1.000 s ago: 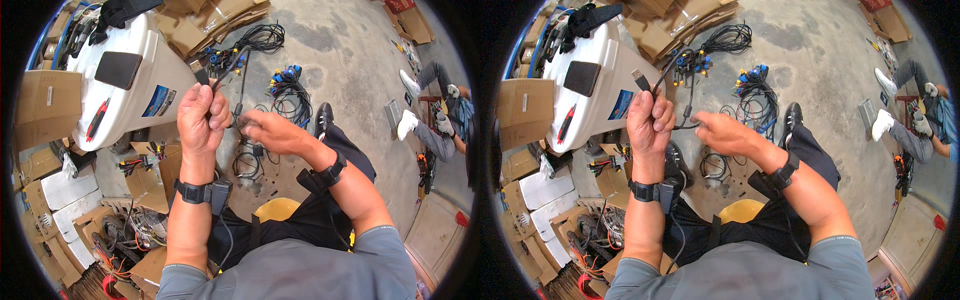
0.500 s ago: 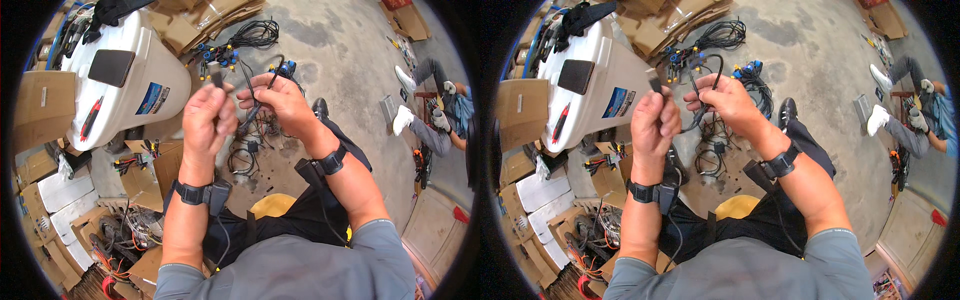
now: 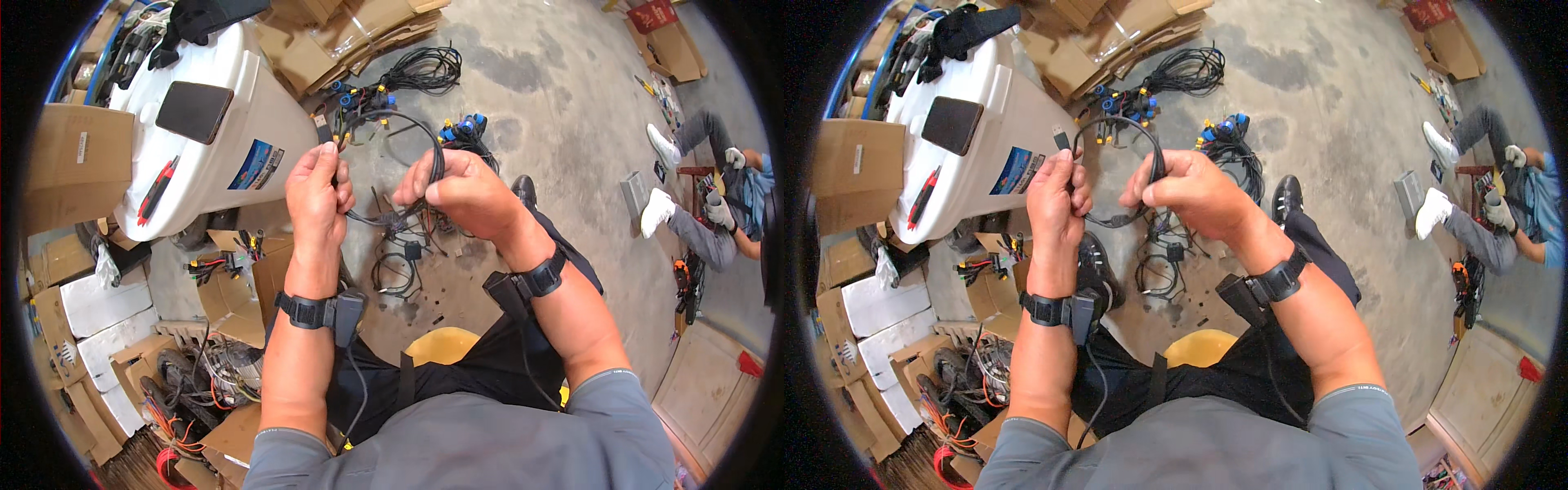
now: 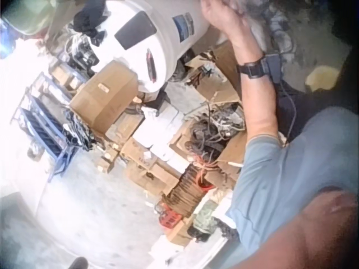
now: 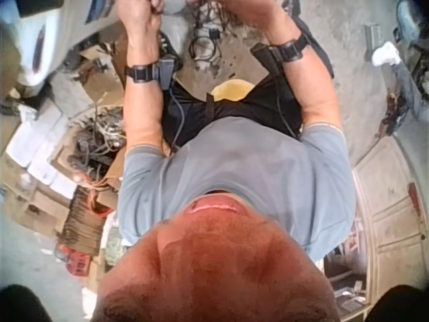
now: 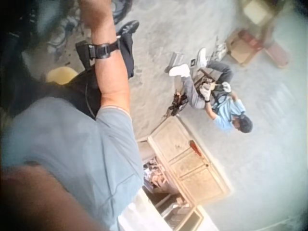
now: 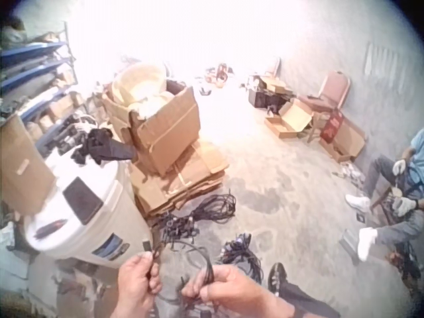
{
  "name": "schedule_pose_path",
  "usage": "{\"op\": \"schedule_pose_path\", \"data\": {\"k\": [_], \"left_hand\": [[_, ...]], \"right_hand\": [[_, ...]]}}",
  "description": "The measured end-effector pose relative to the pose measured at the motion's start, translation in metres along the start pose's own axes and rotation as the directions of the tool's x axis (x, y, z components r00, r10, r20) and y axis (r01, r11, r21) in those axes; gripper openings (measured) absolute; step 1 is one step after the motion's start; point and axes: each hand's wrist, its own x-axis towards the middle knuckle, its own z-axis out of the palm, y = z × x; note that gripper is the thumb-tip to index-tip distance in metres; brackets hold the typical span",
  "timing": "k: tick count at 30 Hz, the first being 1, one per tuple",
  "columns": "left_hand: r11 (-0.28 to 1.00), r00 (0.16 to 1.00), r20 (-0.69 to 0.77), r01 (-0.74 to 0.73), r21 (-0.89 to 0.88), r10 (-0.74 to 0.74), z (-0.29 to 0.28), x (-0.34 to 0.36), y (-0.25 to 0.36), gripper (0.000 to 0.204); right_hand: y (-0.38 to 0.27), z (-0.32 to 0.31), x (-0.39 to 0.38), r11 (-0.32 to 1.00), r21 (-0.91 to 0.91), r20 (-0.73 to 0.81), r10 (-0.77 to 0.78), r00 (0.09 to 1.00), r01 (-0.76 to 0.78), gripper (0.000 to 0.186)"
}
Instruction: Inspecting and sorting various electrical wiring harnesses and connectors for a motorcycle.
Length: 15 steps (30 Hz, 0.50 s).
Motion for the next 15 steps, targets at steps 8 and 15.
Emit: {"op": "schedule_pose_path", "data": {"k": [8, 15], "left_hand": [[0.931, 0.981, -0.066, -0.153, 0.332, 0.185, 0.007, -0.001, -0.004, 0.018], [0.907, 0.986, -0.015, -0.149, 0.395, 0.168, 0.008, 0.0, -0.008, 0.02]], "right_hand": [[-0.018, -0.009, -0.007, 0.871, -0.455, -0.184, 0.113, 0.976, -0.186, 0.028], [-0.024, 0.001, -0.006, 0.956, -0.286, -0.286, -0.026, 0.958, -0.06, 0.029]]}}
